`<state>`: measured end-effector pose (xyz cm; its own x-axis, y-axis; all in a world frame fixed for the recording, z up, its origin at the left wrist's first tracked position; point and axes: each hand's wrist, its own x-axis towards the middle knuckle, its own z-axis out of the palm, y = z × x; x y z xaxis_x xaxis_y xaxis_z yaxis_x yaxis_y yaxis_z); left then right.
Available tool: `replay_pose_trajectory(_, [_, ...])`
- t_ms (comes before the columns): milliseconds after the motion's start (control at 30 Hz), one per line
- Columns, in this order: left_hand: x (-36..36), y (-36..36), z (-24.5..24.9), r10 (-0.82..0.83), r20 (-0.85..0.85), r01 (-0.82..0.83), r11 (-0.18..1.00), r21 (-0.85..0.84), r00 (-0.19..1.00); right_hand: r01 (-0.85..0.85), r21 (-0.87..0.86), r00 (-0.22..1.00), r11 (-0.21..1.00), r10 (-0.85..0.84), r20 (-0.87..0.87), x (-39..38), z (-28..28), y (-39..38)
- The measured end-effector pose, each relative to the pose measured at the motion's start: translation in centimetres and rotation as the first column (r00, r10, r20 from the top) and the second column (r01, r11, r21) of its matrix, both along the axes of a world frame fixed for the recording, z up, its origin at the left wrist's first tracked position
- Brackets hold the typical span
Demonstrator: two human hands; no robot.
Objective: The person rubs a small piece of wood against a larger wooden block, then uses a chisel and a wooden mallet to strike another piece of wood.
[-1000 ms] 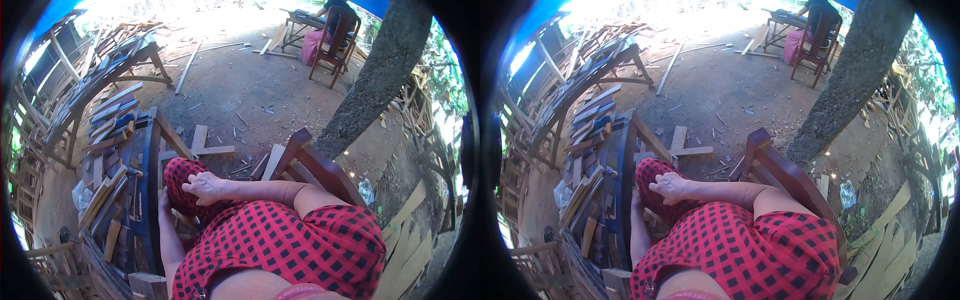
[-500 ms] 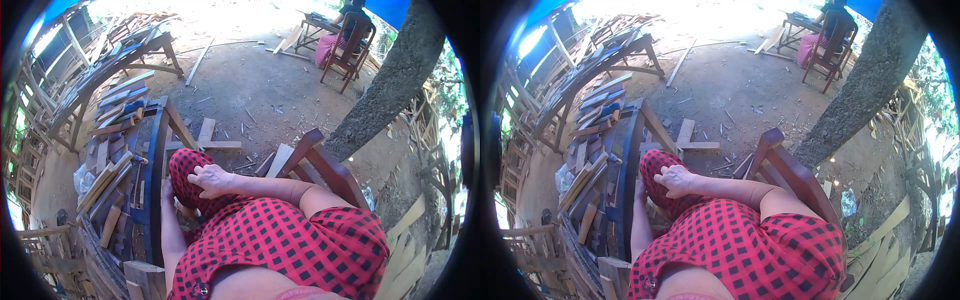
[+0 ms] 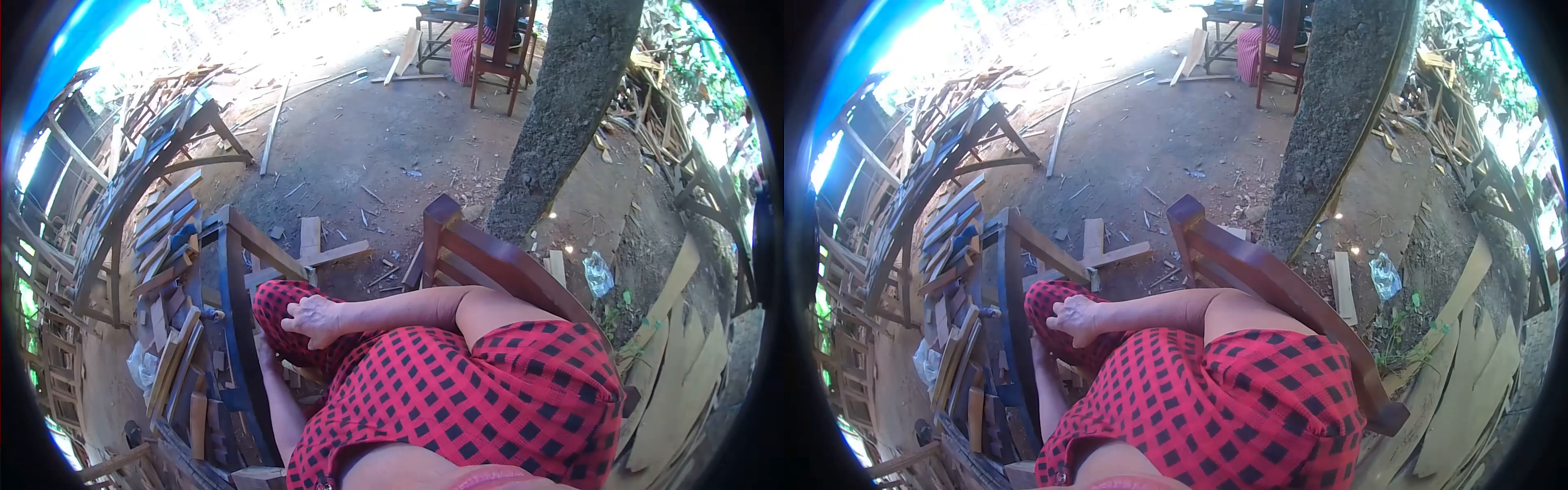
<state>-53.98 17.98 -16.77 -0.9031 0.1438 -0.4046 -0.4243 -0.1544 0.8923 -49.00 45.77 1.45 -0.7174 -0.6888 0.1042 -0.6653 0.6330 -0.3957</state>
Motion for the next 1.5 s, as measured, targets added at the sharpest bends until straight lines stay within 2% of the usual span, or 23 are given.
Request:
replay_pose_trajectory(33, [-0.8, -0.1, -2.5, -0.001, -0.117, -0.02, 0.984, -0.176, 0.993, -0.006, -0.003, 1.0, 1.0, 0.006, -0.01, 0.0, -0.2, 0.0])
replay_pose_trajectory(67, [-1.1, -0.9, -4.4, 0.085, -0.04, -0.089, 0.99, -0.113, 0.996, -0.003, -0.002, 1.0, 1.0, 0.003, -0.017, 0.0, -0.3, 0.1])
replay_pose_trajectory(100, [-0.8, 0.0, -2.4, 0.083, -0.047, -0.088, 0.99, -0.113, 0.995, 0.0, 0.003, 1.0, 1.0, 0.001, -0.02, 0.1, -0.4, 0.1])
replay_pose_trajectory(167, [0.3, 1.0, 1.6, 0.009, -0.073, 0.004, 0.984, 0.18, 0.997, -0.001, 0.003, 1.0, 1.0, 0.001, -0.027, -0.2, -0.3, 0.2])
replay_pose_trajectory(300, [1.5, -1.4, 2.0, -0.137, 0.105, 0.092, 0.93, 0.355, 0.985, 0.002, 0.055, 0.999, 0.998, -0.004, 0.043, -0.5, -0.7, 0.1])
replay_pose_trajectory(333, [1.9, 0.0, 2.3, 0.086, 0.155, -0.102, 0.99, 0.101, 0.984, -0.002, 0.057, 0.999, 0.998, 0.0, 0.041, -0.6, -1.0, 0.1])
replay_pose_trajectory(367, [2.4, 1.4, 2.7, 0.308, 0.145, -0.285, 0.945, -0.159, 0.94, -0.006, 0.058, 0.999, 0.998, 0.004, 0.038, -0.5, -1.3, 0.1])
replay_pose_trajectory(433, [2.1, 2.2, 1.3, 0.326, 0.074, -0.323, 0.945, -0.056, 0.942, -0.023, -0.009, 1.0, 1.0, 0.023, -0.013, -0.3, -1.8, 0.0])
replay_pose_trajectory(500, [1.9, 2.9, 0.5, 0.105, -0.311, -0.173, 0.964, -0.201, 0.945, -0.027, -0.002, 1.0, 1.0, 0.027, -0.013, -0.4, -1.7, 0.1])
replay_pose_trajectory(533, [1.9, 2.4, 0.5, 0.111, -0.312, -0.179, 0.963, -0.199, 0.944, -0.023, 0.002, 1.0, 1.0, 0.023, -0.005, -0.4, -1.8, 0.1])
replay_pose_trajectory(600, [2.4, 2.4, 2.8, 0.13, 0.034, -0.134, 0.953, 0.27, 0.991, -0.013, 0.01, 1.0, 1.0, 0.013, 0.002, -0.6, -2.1, 0.1])
replay_pose_trajectory(733, [2.3, 0.2, 0.6, 0.088, 0.137, -0.119, 0.965, 0.234, 0.987, 0.003, 0.034, 0.999, 0.999, -0.004, 0.036, -0.7, -2.2, 0.0])
replay_pose_trajectory(800, [3.0, 3.2, 2.8, 0.387, 0.056, -0.384, 0.922, -0.057, 0.92, -0.01, 0.031, 1.0, 0.999, 0.009, 0.03, -0.5, -2.2, 0.1])
replay_pose_trajectory(833, [2.9, 3.4, 2.5, 0.391, 0.056, -0.389, 0.92, -0.049, 0.919, -0.024, 0.024, 1.0, 0.999, 0.023, 0.018, -0.5, -2.2, 0.1])
replay_pose_trajectory(1033, [1.8, 1.5, -3.0, 0.124, -0.22, -0.109, 0.991, 0.076, 0.968, -0.022, 0.009, 0.998, 1.0, 0.022, 0.053, -0.8, -3.0, 0.3])
replay_pose_trajectory(1100, [4.5, 2.0, -1.2, 0.106, 0.048, -0.117, 0.891, 0.439, 0.993, -0.023, 0.017, 0.998, 1.0, 0.022, 0.063, -1.0, -3.3, 0.3])
replay_pose_trajectory(1200, [7.4, 4.9, 1.2, 0.186, 0.129, -0.226, 0.791, 0.569, 0.974, -0.024, 0.001, 0.996, 1.0, 0.024, 0.083, -1.1, -3.8, 0.6])
replay_pose_trajectory(1233, [7.4, 4.1, -0.6, 0.188, 0.136, -0.232, 0.79, 0.568, 0.973, -0.038, -0.021, 0.995, 0.999, 0.04, 0.091, -1.0, -4.0, 0.6])
replay_pose_trajectory(1300, [6.9, 0.9, -8.0, 0.233, -0.126, -0.223, 0.971, 0.092, 0.964, -0.065, -0.012, 0.988, 0.998, 0.066, 0.139, -1.0, -4.4, 0.6])
replay_pose_trajectory(1333, [8.3, -1.5, -12.4, 0.243, -0.131, -0.232, 0.968, 0.097, 0.961, -0.087, -0.008, 0.98, 0.996, 0.087, 0.178, -1.3, -4.5, 0.6])
replay_pose_trajectory(1400, [8.5, -5.6, -18.8, 0.534, 0.298, -0.49, 0.845, -0.213, 0.791, -0.112, -0.015, 0.97, 0.994, 0.113, 0.216, -1.6, -4.9, 0.5])
replay_pose_trajectory(1467, [11.1, -5.5, -19.8, 0.584, 0.273, -0.287, 0.688, -0.667, 0.765, -0.134, -0.019, 0.939, 0.991, 0.133, 0.318, -1.8, -5.7, 0.5])
replay_pose_trajectory(1500, [11.8, -4.0, -17.4, 0.587, 0.272, -0.289, 0.685, -0.668, 0.763, -0.137, -0.021, 0.938, 0.99, 0.137, 0.318, -1.8, -6.0, 0.7])
